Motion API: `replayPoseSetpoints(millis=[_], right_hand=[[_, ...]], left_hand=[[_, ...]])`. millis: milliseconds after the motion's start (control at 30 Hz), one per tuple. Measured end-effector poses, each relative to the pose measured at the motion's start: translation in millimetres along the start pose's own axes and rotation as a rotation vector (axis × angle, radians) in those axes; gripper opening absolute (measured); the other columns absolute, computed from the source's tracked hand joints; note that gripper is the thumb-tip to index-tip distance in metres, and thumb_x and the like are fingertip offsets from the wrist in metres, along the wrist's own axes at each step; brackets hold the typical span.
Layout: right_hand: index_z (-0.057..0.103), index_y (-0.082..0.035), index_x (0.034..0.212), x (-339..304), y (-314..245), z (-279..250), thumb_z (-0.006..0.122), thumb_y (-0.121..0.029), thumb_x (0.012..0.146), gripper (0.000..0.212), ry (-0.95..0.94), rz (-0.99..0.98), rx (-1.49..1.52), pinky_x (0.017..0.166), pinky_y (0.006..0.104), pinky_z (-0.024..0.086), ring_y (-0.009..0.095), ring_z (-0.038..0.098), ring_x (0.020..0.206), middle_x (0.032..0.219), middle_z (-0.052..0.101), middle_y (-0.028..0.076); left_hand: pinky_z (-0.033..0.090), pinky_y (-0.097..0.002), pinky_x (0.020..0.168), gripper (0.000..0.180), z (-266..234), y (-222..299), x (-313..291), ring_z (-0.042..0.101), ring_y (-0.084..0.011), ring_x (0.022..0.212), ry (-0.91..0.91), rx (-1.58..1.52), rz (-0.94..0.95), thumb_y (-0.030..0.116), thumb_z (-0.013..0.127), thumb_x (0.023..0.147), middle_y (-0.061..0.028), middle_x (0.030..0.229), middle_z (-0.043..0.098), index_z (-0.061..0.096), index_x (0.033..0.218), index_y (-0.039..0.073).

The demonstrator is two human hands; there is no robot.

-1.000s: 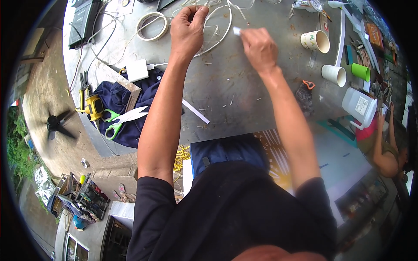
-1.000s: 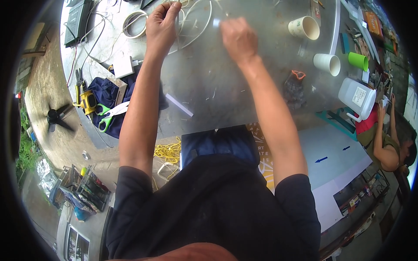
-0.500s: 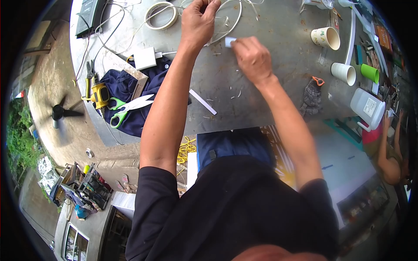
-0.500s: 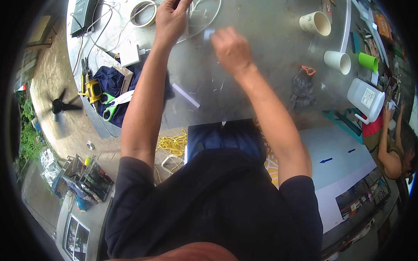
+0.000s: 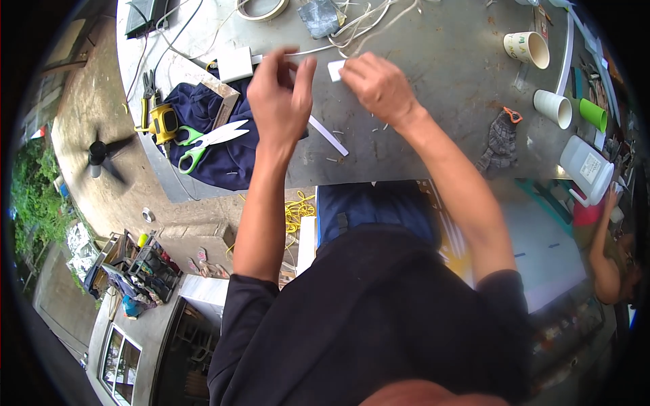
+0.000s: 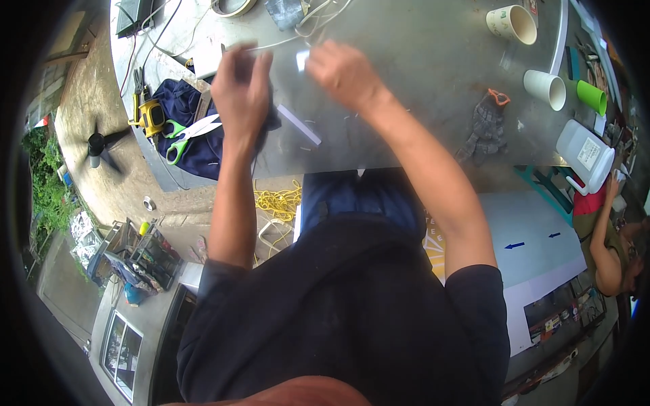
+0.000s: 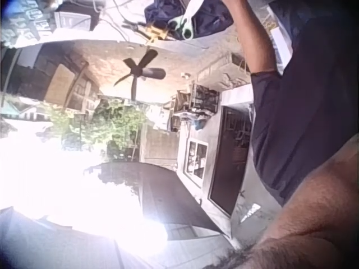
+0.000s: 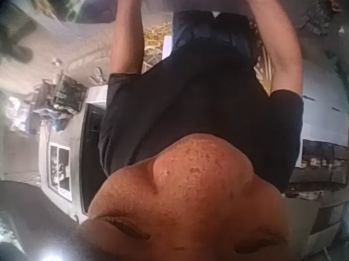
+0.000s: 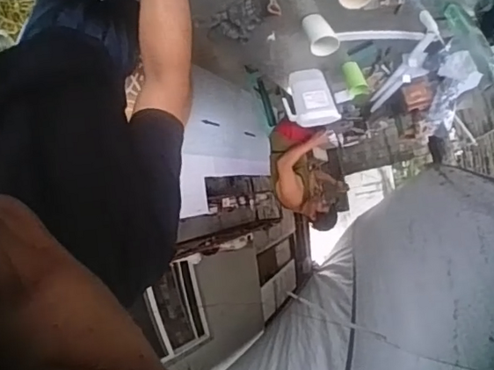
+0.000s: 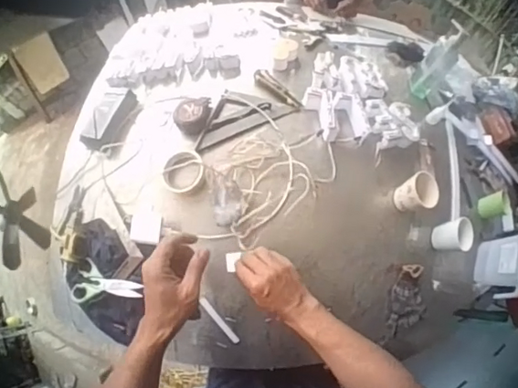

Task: Manually assembling and preparing components for lighted signs at a workshop table.

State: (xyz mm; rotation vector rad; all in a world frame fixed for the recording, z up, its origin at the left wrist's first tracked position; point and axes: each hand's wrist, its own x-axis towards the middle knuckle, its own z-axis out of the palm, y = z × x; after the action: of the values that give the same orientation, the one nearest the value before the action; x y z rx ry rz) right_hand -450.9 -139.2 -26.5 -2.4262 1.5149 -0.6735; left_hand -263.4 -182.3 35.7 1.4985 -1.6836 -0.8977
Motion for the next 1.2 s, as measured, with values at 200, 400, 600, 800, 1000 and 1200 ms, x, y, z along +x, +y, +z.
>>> replayPoseSetpoints(millis=[200,400,600,800,1000,1200], right_hand=[[0.068,-0.003,0.092,-65,-33,-38,0.067,-0.007,0.078,0.014,-0.217,-0.135,0.186,0.073,0.0358,0.055,0.023,0.065,0.089,0.093,0.067,0.005],[0.069,-0.006,0.092,-111,26,-92,0.066,-0.009,0.089,0.006,0.197,0.457,-0.205,0.069,0.0412,0.054,0.031,0.065,0.079,0.092,0.068,0.01],[0.059,-0.005,0.088,-129,-18,-69,0.065,-0.011,0.089,0.008,0.033,0.68,-0.14,0.067,0.0442,0.053,0.035,0.063,0.077,0.089,0.059,0.014],[0.061,-0.005,0.091,-132,-73,-52,0.068,-0.009,0.086,0.01,0.05,0.598,0.108,0.065,0.0438,0.053,0.035,0.064,0.077,0.088,0.06,0.014],[0.058,-0.003,0.09,-190,5,-99,0.067,-0.01,0.086,0.012,0.068,0.823,-0.167,0.065,0.0485,0.052,0.038,0.065,0.077,0.088,0.061,0.016],[0.057,-0.004,0.099,-179,-97,-42,0.067,-0.013,0.085,0.02,-0.143,0.581,0.232,0.063,0.0467,0.057,0.039,0.065,0.074,0.094,0.058,0.018]], left_hand=[[0.046,-0.0305,0.051,0.029,-26,-11,-108,0.059,-0.0168,0.051,-0.098,0.292,-0.267,0.027,0.08,0.088,-0.0073,0.057,0.062,0.069,0.076,0.003],[0.053,-0.0439,0.059,0.053,-9,-6,-104,0.068,-0.036,0.06,-0.249,0.654,-0.39,0.055,0.076,0.083,-0.0142,0.06,0.066,0.069,0.065,0.005],[0.055,-0.0471,0.068,0.046,-2,-7,-100,0.071,-0.0391,0.071,-0.26,0.71,-0.464,0.05,0.073,0.084,-0.0169,0.069,0.07,0.071,0.068,0.007],[0.056,-0.0472,0.075,0.041,6,-2,-99,0.071,-0.0418,0.08,-0.252,0.702,-0.513,0.044,0.069,0.085,-0.0202,0.078,0.073,0.074,0.077,0.004],[0.057,-0.0469,0.073,0.032,9,-2,-101,0.072,-0.0413,0.077,-0.195,0.761,-0.474,0.037,0.065,0.079,-0.0186,0.075,0.072,0.074,0.075,0.006],[0.055,-0.0412,0.066,0.029,-6,0,-115,0.071,-0.0323,0.065,-0.002,0.741,-0.404,0.031,0.067,0.078,-0.0182,0.069,0.07,0.073,0.076,0.003]])
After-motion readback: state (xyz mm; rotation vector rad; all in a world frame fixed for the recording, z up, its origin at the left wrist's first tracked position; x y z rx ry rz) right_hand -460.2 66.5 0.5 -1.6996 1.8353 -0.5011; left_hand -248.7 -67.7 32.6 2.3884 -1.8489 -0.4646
